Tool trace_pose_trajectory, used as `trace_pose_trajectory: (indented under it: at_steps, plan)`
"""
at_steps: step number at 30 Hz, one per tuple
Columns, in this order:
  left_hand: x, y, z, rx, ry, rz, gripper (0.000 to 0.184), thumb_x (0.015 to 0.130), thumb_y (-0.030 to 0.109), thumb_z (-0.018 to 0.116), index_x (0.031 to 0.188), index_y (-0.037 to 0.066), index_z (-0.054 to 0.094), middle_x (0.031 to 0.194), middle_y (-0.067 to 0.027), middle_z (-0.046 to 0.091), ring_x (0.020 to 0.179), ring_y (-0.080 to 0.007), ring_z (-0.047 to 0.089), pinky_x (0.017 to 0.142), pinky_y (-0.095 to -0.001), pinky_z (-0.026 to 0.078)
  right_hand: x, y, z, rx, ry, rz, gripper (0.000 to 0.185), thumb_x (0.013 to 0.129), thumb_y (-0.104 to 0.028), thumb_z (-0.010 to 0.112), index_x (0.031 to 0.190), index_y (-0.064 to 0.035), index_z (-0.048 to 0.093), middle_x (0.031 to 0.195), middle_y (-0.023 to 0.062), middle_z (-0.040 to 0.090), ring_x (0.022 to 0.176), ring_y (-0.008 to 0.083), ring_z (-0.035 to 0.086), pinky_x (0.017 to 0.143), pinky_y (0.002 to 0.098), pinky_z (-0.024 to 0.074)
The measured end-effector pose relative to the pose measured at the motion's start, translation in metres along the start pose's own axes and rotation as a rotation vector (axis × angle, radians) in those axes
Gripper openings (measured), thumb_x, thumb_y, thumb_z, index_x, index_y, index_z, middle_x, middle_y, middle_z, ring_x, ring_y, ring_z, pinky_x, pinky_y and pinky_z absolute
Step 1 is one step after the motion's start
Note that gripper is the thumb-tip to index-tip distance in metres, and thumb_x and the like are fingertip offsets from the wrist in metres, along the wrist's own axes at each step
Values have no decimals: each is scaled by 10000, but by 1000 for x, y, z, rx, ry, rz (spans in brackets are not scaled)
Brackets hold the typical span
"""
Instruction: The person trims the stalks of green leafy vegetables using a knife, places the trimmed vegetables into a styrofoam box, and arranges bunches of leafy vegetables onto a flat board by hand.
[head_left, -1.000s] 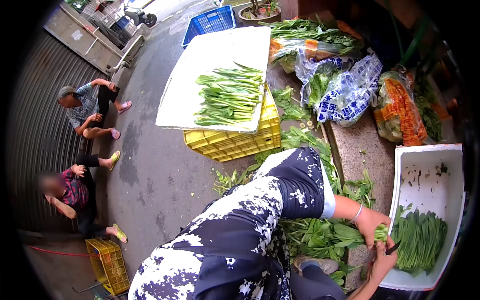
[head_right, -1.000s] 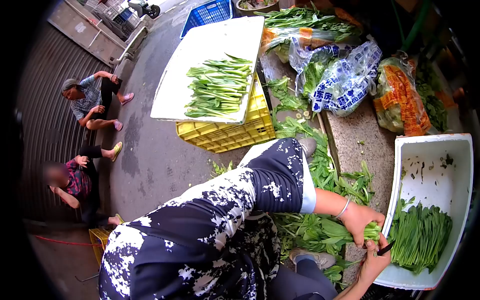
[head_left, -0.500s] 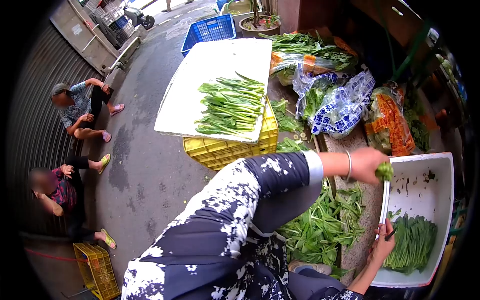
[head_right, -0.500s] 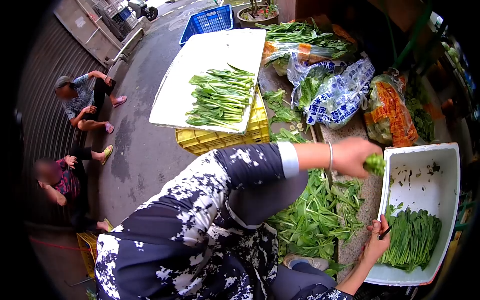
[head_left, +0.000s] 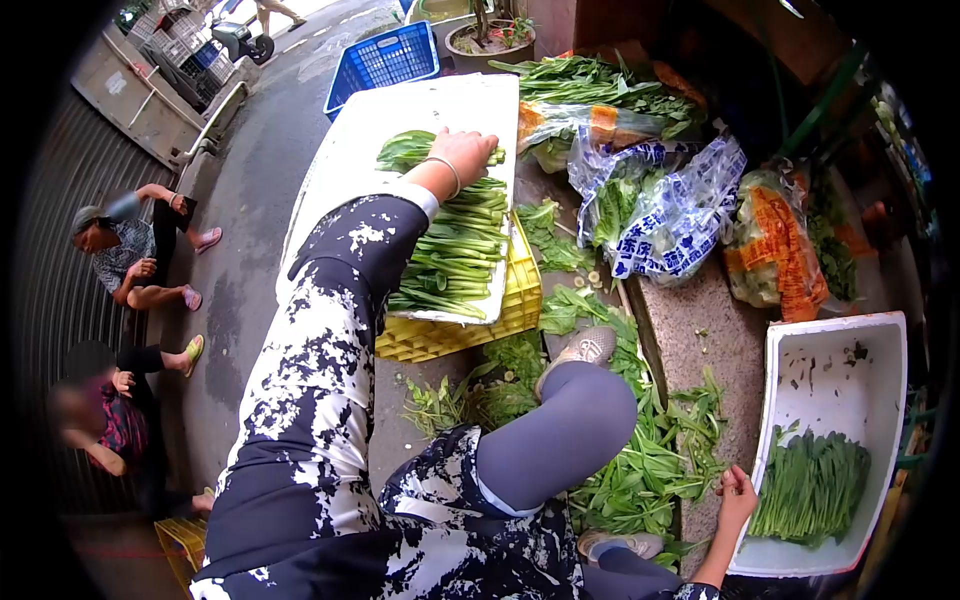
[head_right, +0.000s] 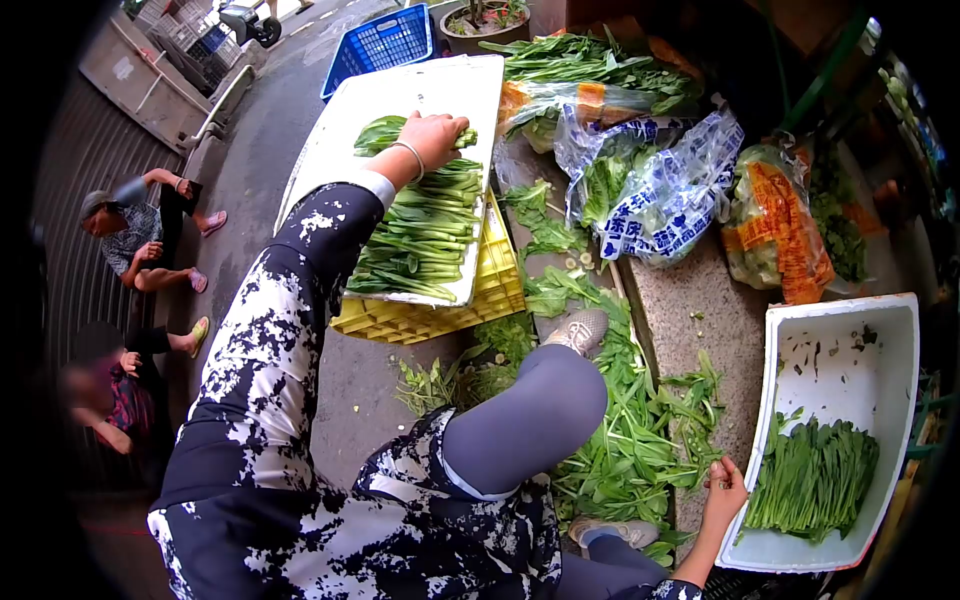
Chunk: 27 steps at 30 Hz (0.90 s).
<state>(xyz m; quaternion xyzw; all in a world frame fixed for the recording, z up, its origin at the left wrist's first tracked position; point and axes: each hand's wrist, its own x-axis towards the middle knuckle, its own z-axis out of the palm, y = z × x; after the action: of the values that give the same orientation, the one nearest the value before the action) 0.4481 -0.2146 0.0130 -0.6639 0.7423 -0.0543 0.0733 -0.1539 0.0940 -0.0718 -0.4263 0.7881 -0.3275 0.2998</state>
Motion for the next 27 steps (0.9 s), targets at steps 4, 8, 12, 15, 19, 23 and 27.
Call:
trace_pose_trajectory:
  at_steps: [4,8,12,15,19,23,27]
  plan:
    - [2,1,32,-84,-80,-25,685,704,651,549,1171,151,502,1058,-120,553,1041,-277,518,864,-483,367,8,13,2,27,-18,62,311,798,-112,651,1053,51,577,780,57,601,588,73,508,491,196,427]
    - [-9,10,44,-299,-243,-62,1115,630,846,348,1386,43,184,1377,-228,250,1308,-347,207,1044,-564,70,11,12,4,35,-10,83,319,799,-119,651,1059,49,572,766,53,593,576,78,504,498,201,425]
    - [-22,16,55,-236,-219,-23,1224,552,888,363,1408,64,69,1439,-235,79,1347,-359,18,1031,-586,33,4,-8,11,-27,-22,77,305,793,-112,655,1039,52,576,736,40,580,558,77,493,501,210,424]
    - [-28,17,54,-254,-207,3,1169,590,858,387,1405,64,118,1437,-236,93,1347,-354,43,1046,-557,36,4,-9,12,-35,-37,60,300,784,-114,661,1039,29,593,700,29,572,593,83,512,546,218,443]
    - [-12,8,58,-277,-154,35,1024,685,729,443,1383,26,184,1418,-223,174,1323,-333,150,1055,-474,118,10,2,-6,-44,54,38,234,808,-119,615,999,16,610,724,35,605,571,84,532,540,229,445]
    - [23,-38,90,-459,-105,79,835,809,538,513,1362,-17,226,1380,-226,281,1276,-326,289,1044,-367,246,14,35,-81,164,374,102,174,845,-117,547,946,1,626,741,39,627,557,98,558,512,233,434]
    - [45,-43,82,-342,-28,158,745,847,509,476,1344,-11,282,1349,-236,328,1253,-333,324,1026,-376,269,-1,61,-151,289,755,420,169,843,-112,532,942,-15,628,759,43,629,587,97,574,510,228,433]
